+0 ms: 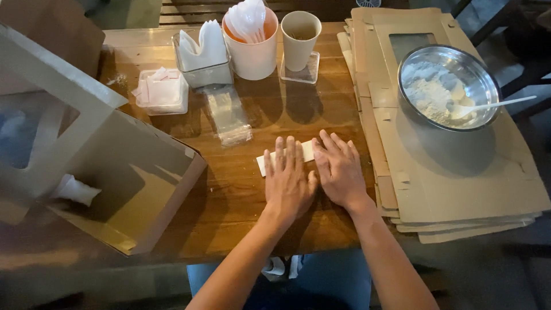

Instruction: Folding a small card, inserting it into a plastic sleeve, and placing it inside a cardboard box which is then assembled.

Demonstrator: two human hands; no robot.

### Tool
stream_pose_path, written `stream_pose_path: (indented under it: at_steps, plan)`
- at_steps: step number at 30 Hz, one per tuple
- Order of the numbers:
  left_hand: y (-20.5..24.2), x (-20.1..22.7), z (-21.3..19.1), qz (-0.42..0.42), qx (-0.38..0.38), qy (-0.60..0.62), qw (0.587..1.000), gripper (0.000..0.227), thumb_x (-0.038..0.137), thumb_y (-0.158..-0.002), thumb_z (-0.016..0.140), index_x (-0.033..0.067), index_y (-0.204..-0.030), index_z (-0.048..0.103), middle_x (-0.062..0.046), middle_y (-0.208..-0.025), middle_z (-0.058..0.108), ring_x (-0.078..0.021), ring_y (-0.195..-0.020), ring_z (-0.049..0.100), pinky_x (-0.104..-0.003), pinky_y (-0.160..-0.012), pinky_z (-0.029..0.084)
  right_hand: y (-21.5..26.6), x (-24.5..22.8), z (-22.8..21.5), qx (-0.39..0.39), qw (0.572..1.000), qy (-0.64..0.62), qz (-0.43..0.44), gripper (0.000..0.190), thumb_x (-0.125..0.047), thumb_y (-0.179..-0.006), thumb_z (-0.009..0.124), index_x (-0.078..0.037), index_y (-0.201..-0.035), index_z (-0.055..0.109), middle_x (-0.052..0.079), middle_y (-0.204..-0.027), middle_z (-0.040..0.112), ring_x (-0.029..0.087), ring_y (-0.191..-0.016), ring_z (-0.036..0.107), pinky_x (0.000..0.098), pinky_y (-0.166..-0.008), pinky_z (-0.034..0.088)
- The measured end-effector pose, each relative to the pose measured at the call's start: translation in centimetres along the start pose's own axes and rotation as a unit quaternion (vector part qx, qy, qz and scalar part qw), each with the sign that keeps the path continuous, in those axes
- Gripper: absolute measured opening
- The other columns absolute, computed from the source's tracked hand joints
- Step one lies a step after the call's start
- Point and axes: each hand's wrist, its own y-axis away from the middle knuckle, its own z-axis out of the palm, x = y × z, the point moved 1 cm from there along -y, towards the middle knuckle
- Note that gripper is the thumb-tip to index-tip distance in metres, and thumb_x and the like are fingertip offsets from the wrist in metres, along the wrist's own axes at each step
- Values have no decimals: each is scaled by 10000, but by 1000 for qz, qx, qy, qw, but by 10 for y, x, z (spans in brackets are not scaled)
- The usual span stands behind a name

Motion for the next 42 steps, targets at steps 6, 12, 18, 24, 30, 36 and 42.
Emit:
stream_pose_path:
  at_steps: [6, 12, 18, 24, 30, 36, 42]
  plan:
    - [22, -27, -24, -26, -17, -47, 998, 798, 503, -929, 518, 14, -1549, 401, -202, -1642, 342, -398, -1546, 241, -645, -1210, 170, 1, -12, -7, 0, 1000, -8, 17, 558, -504, -1101, 268, -236, -1468, 591, 33, -1617, 456, 298, -1499, 383, 584, -1253, 164]
    - [39, -49, -32, -39, -23, -42, 998, 793, 516, -964, 486, 6, -1561, 374, -219, -1648, 324, -411, -1542, 240, -658, -1197, 153, 1, -11, -4, 17, 1000, 8, 2, 560, -504, -1107, 293, -195, -1455, 604, 56, -1606, 470, 325, -1480, 402, 618, -1234, 194]
    - [45, -58, -42, -50, -35, -54, 997, 791, 558, -984, 454, 25, -1563, 381, -196, -1650, 335, -382, -1546, 248, -641, -1202, 152, 2, -12, 0, 27, 999, 21, -5, 563, -511, -1101, 309, -188, -1467, 589, 75, -1603, 469, 336, -1480, 399, 634, -1228, 200]
    - [46, -59, -43, -53, -39, -40, 997, 778, 565, -1002, 413, 25, -1562, 377, -198, -1654, 320, -384, -1551, 231, -645, -1205, 137, 3, -22, 8, 70, 992, 73, -71, 612, -508, -1103, 311, -119, -1531, 511, 154, -1615, 439, 391, -1480, 377, 702, -1193, 150]
    - [46, -60, -40, -54, -34, -52, 997, 780, 567, -986, 438, 34, -1555, 395, -189, -1644, 346, -376, -1541, 259, -628, -1201, 167, 1, -44, 26, 13, 980, 124, -153, 625, -597, -1067, 303, -226, -1539, 476, 48, -1624, 435, 300, -1514, 352, 731, -1185, 121]
    - [47, -60, -41, -53, -32, -51, 997, 762, 563, -1001, 402, 45, -1559, 387, -179, -1656, 324, -367, -1548, 241, -621, -1206, 148, -1, -26, 23, 29, 986, 129, -98, 611, -568, -1087, 280, -197, -1512, 514, 66, -1605, 468, 290, -1492, 401, 714, -1197, 150]
    - [47, -58, -45, -52, -41, -51, 997, 770, 563, -1003, 402, 36, -1564, 378, -187, -1659, 317, -374, -1548, 237, -623, -1208, 136, 1, -7, 10, 31, 992, 115, -29, 574, -521, -1105, 312, -180, -1518, 518, 75, -1616, 461, 293, -1505, 390, 693, -1206, 175]
